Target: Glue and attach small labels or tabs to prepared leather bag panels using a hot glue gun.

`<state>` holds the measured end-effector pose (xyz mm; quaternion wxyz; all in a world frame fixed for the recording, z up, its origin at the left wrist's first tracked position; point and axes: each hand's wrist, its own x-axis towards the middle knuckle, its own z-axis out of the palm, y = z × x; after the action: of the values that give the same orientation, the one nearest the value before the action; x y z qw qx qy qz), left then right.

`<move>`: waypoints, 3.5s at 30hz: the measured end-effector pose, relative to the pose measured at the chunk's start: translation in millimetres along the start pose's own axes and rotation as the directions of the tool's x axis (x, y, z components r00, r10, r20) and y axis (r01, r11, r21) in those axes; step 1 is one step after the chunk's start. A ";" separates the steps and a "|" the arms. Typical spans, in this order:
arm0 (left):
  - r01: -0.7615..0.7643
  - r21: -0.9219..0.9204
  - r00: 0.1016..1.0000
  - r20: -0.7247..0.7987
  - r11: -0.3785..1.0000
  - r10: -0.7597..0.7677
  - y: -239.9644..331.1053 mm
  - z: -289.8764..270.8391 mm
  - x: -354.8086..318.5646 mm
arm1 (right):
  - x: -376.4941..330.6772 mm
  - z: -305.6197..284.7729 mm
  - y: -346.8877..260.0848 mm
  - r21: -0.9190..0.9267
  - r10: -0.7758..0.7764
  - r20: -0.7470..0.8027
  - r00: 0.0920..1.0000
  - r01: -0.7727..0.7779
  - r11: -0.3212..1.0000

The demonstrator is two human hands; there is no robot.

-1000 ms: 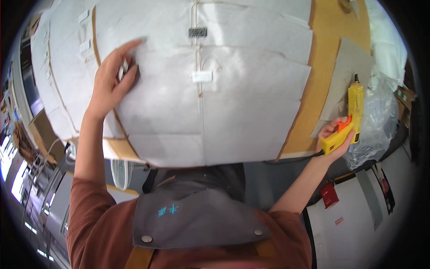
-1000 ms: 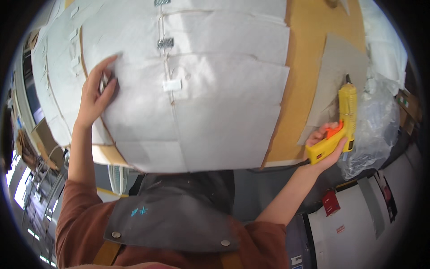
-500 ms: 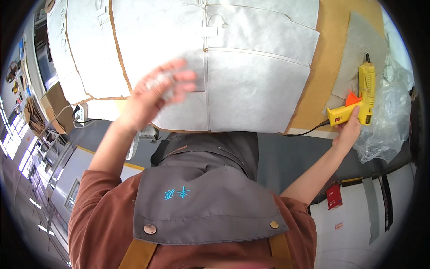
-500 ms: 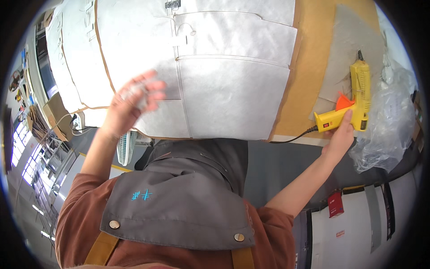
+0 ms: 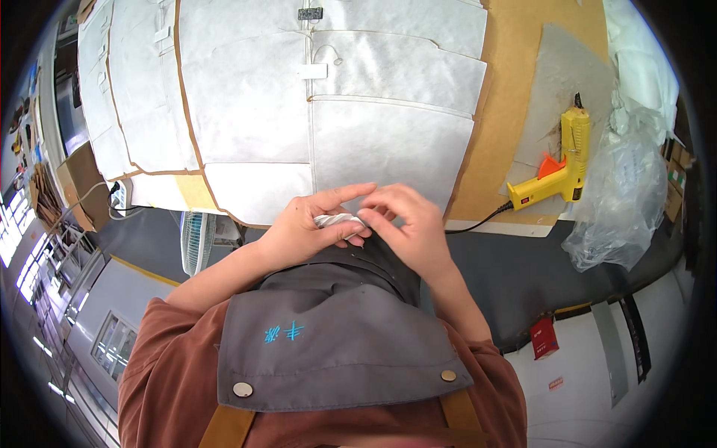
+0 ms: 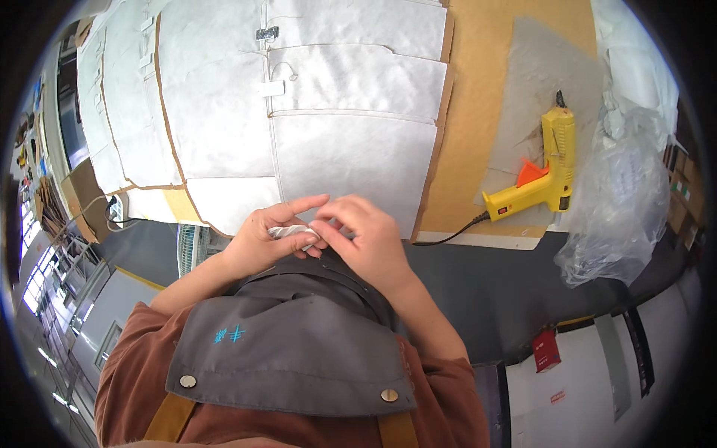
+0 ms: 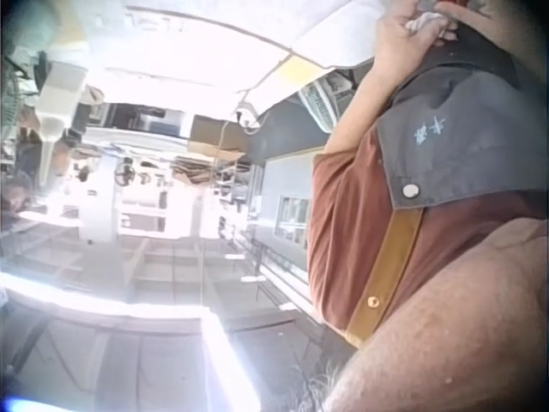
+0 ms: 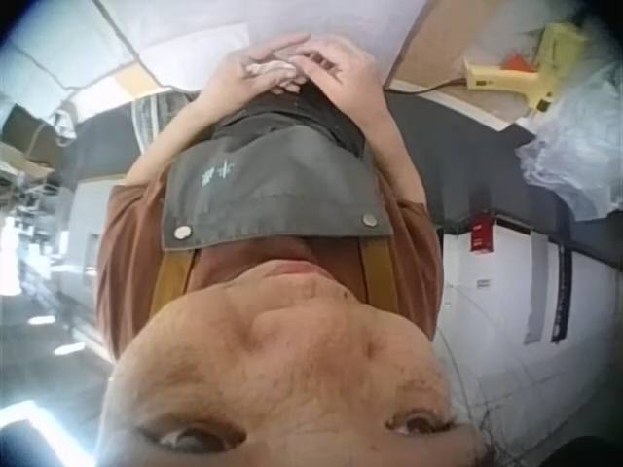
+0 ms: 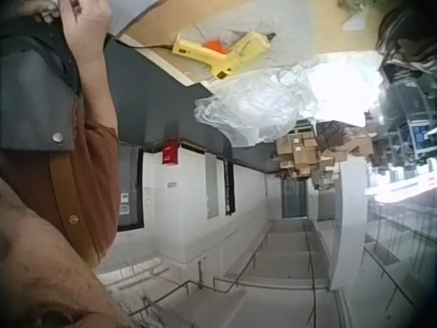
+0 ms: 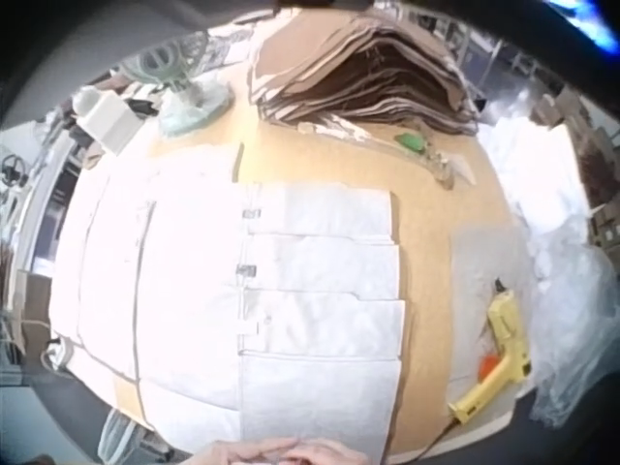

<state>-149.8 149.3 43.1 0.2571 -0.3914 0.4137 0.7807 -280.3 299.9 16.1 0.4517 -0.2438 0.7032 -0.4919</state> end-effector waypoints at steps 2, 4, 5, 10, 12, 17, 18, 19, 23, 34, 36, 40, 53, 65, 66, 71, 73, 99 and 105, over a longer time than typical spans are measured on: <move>-0.076 0.060 0.997 -0.025 0.995 0.078 -0.6 5.7 -1.4 | -1.5 2.5 0.6 0.091 0.028 0.118 0.993 -0.039 0.995; -0.104 0.087 0.993 -0.047 0.991 0.108 -4.5 10.0 0.0 | -1.0 -2.9 -1.9 0.087 0.042 0.138 0.990 -0.055 0.995; -0.127 0.116 0.989 -0.064 0.985 0.135 -5.5 11.8 0.3 | -1.2 -6.2 -1.7 0.123 0.068 0.177 0.982 -0.091 0.988; -0.186 0.258 0.975 -0.067 0.948 0.210 -1.7 17.8 3.0 | -3.2 -18.4 0.9 0.177 0.074 0.246 0.966 -0.120 0.977; -0.236 0.308 0.965 -0.039 0.922 0.260 -3.3 18.9 3.5 | -1.8 -20.6 3.9 0.196 0.130 0.270 0.954 -0.186 0.963; -0.178 0.182 0.977 -0.085 0.967 0.196 4.4 15.4 3.7 | 3.8 -22.8 -2.2 0.134 0.132 0.269 0.954 -0.173 0.976; -0.178 0.182 0.977 -0.081 0.967 0.195 3.0 13.5 5.8 | 4.1 -22.2 -1.8 0.130 0.133 0.254 0.958 -0.170 0.977; -0.214 0.176 0.966 -0.105 0.961 0.235 -0.3 11.4 8.4 | 3.6 -21.0 -2.1 0.130 0.137 0.250 0.958 -0.173 0.976; -0.236 0.166 0.955 -0.141 0.958 0.260 -1.6 4.0 14.8 | 3.6 -15.3 -4.5 0.150 0.190 0.133 0.973 -0.210 0.966; -0.198 -0.075 0.980 -0.024 0.977 0.197 31.1 -22.7 17.3 | 18.0 1.2 -18.8 0.538 0.349 -0.027 0.937 -0.281 0.795; -0.172 -0.073 0.984 -0.058 0.982 0.168 34.9 -26.9 17.4 | 18.1 3.2 -20.3 0.517 0.335 -0.072 0.940 -0.252 0.818; -0.199 0.066 0.978 -0.046 0.978 0.202 39.8 -36.0 22.4 | 20.7 9.6 -16.9 0.244 0.167 -0.145 0.975 -0.128 0.961; -0.015 0.050 1.000 -0.013 0.999 0.015 55.0 -55.3 34.8 | 35.5 17.3 -21.1 -0.289 -0.305 -0.327 0.894 0.213 0.933; -0.104 0.099 0.992 -0.065 0.990 0.110 43.1 -58.4 38.9 | 27.2 39.1 -11.0 0.307 0.185 -0.313 0.932 -0.085 0.948; -0.092 0.106 0.995 -0.027 0.990 0.095 36.9 -56.7 39.7 | 27.7 42.4 -12.2 0.276 0.185 -0.322 0.929 -0.095 0.956; -0.287 0.570 0.883 -0.153 0.770 0.443 18.8 -56.0 18.7 | 12.8 56.3 -9.2 0.050 0.071 -0.427 0.901 -0.054 0.997; -0.406 0.687 0.836 0.014 0.602 0.549 10.4 -54.6 17.6 | 1.8 57.4 -13.0 0.062 0.067 -0.391 0.918 -0.046 0.997; -0.391 0.630 0.868 0.009 0.671 0.497 2.8 -55.6 13.8 | 1.6 56.2 -5.2 0.108 0.118 -0.311 0.943 -0.088 0.990; -0.344 0.678 0.846 -0.076 0.650 0.527 0.5 -38.6 1.0 | -14.8 73.7 -7.2 0.143 -0.015 -0.339 0.941 0.068 0.987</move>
<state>-135.4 116.4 28.9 0.1196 -0.2683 0.7675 0.5698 -209.5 273.9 20.6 0.3315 -0.1356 0.7251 -0.5882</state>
